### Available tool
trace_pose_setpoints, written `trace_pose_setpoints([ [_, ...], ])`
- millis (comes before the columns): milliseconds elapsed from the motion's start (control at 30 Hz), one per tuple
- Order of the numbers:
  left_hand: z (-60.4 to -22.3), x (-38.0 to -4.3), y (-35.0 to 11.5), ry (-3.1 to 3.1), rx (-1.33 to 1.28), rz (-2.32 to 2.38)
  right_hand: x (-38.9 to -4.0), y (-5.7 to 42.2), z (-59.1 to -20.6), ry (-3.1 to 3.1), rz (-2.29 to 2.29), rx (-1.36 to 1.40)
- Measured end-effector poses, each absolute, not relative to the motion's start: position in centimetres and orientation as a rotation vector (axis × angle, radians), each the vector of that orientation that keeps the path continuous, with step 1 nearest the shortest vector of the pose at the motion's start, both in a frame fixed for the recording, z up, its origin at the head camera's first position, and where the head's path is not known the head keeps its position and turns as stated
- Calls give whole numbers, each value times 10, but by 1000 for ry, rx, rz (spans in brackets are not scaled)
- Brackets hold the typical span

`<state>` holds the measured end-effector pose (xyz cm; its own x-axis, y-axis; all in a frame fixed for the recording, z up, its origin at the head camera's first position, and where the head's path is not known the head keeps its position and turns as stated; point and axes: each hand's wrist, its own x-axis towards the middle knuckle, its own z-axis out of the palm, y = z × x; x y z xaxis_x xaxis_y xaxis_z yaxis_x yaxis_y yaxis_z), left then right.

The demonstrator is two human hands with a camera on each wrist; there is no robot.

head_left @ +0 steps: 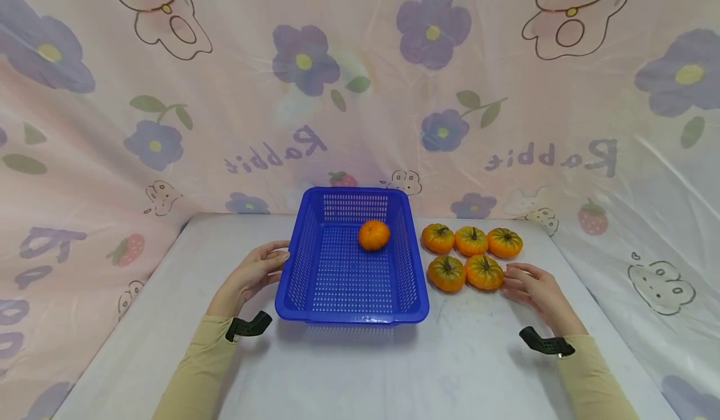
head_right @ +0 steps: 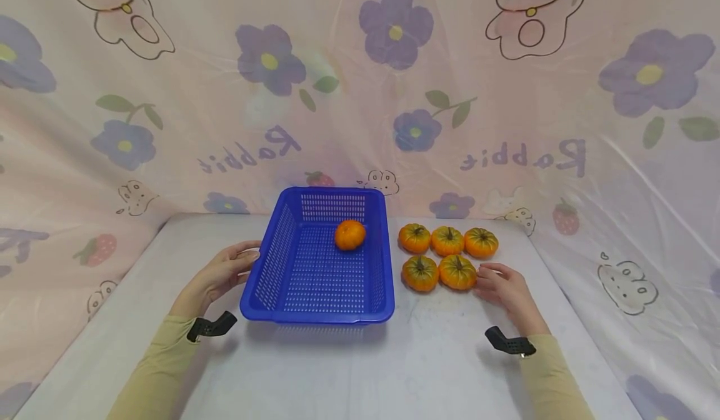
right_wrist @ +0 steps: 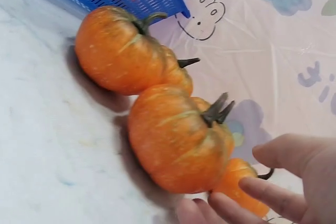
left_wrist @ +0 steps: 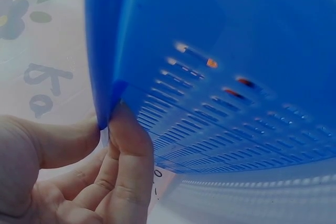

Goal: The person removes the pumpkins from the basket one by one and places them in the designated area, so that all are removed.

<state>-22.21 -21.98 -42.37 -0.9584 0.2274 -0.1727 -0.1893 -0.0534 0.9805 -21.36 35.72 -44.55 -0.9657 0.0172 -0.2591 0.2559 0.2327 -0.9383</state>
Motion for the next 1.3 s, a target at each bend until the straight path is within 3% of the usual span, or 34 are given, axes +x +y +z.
trace_pose_setpoints([
  [467, -427, -227, -220, 1918, 98, 2095, -227, 346, -394, 2478, -1731, -158],
  [867, -424, -227, -220, 1922, 53, 2105, -247, 294, -358, 2526, -1590, -488],
  [1300, -426, -223, -221, 1929, 75, 2114, -275, 230, -348, 2355, -1622, -843],
])
